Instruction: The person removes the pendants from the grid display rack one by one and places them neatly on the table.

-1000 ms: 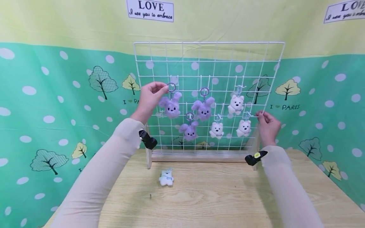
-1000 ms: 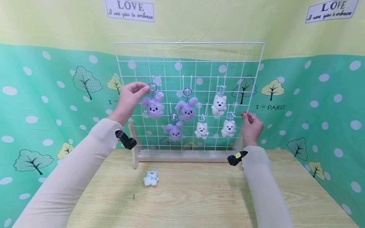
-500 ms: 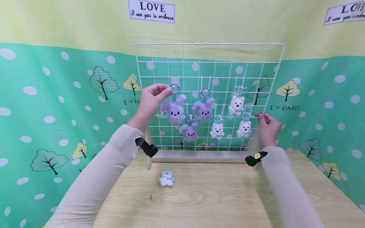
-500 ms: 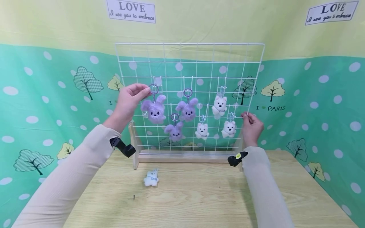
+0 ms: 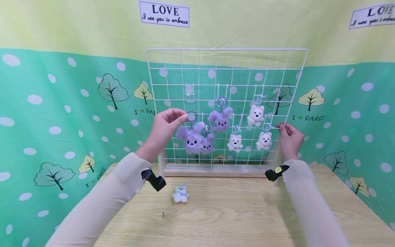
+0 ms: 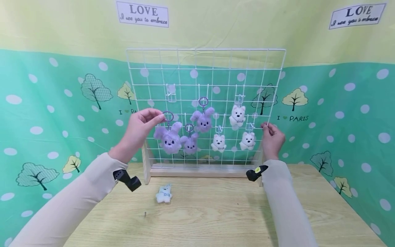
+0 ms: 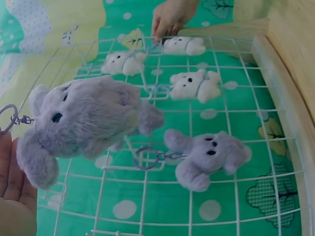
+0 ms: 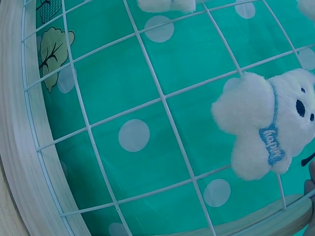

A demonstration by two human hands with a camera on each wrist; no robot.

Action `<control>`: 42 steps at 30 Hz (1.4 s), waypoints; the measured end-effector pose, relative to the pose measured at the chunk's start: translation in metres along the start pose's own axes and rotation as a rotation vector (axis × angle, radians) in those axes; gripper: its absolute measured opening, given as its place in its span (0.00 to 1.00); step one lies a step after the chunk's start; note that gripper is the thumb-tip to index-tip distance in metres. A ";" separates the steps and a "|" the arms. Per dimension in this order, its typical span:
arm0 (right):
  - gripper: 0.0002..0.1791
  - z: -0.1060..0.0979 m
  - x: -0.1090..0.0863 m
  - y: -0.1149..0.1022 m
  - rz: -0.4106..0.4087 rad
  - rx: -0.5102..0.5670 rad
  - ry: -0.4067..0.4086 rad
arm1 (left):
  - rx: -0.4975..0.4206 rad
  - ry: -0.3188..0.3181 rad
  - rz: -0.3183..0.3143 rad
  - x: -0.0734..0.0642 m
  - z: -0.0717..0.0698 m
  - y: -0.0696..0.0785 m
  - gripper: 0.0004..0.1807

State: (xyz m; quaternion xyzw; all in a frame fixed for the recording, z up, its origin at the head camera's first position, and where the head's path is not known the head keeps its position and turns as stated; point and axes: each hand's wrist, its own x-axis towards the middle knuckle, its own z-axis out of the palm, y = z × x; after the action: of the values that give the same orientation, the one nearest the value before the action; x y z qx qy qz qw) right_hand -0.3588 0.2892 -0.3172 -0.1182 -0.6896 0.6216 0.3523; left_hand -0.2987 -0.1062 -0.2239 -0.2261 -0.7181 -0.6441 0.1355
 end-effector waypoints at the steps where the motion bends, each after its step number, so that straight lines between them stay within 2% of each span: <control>1: 0.19 0.000 0.000 0.000 0.001 0.005 -0.001 | -0.002 -0.003 -0.002 -0.003 0.001 -0.001 0.09; 13: 0.19 0.000 0.000 0.001 0.003 0.017 -0.007 | -0.029 -0.074 -0.065 -0.038 0.007 -0.022 0.13; 19: 0.19 0.000 0.000 0.001 0.007 0.013 -0.003 | -0.045 -0.105 -0.083 -0.051 0.009 -0.037 0.10; 28: 0.19 0.000 -0.002 0.000 -0.013 0.004 0.000 | -0.023 -0.134 -0.112 -0.072 0.013 -0.059 0.09; 33: 0.19 0.000 -0.003 0.000 -0.023 0.014 0.003 | -0.011 -0.133 -0.151 -0.085 0.015 -0.070 0.09; 42: 0.19 0.001 -0.002 0.001 -0.023 0.045 0.001 | -0.035 -0.169 -0.198 -0.105 0.018 -0.093 0.12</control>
State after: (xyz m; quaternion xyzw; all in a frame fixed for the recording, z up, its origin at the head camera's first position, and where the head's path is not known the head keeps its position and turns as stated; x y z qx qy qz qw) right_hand -0.3585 0.2876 -0.3186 -0.1028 -0.6766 0.6326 0.3625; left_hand -0.2529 -0.1109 -0.3574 -0.2100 -0.7343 -0.6455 0.0064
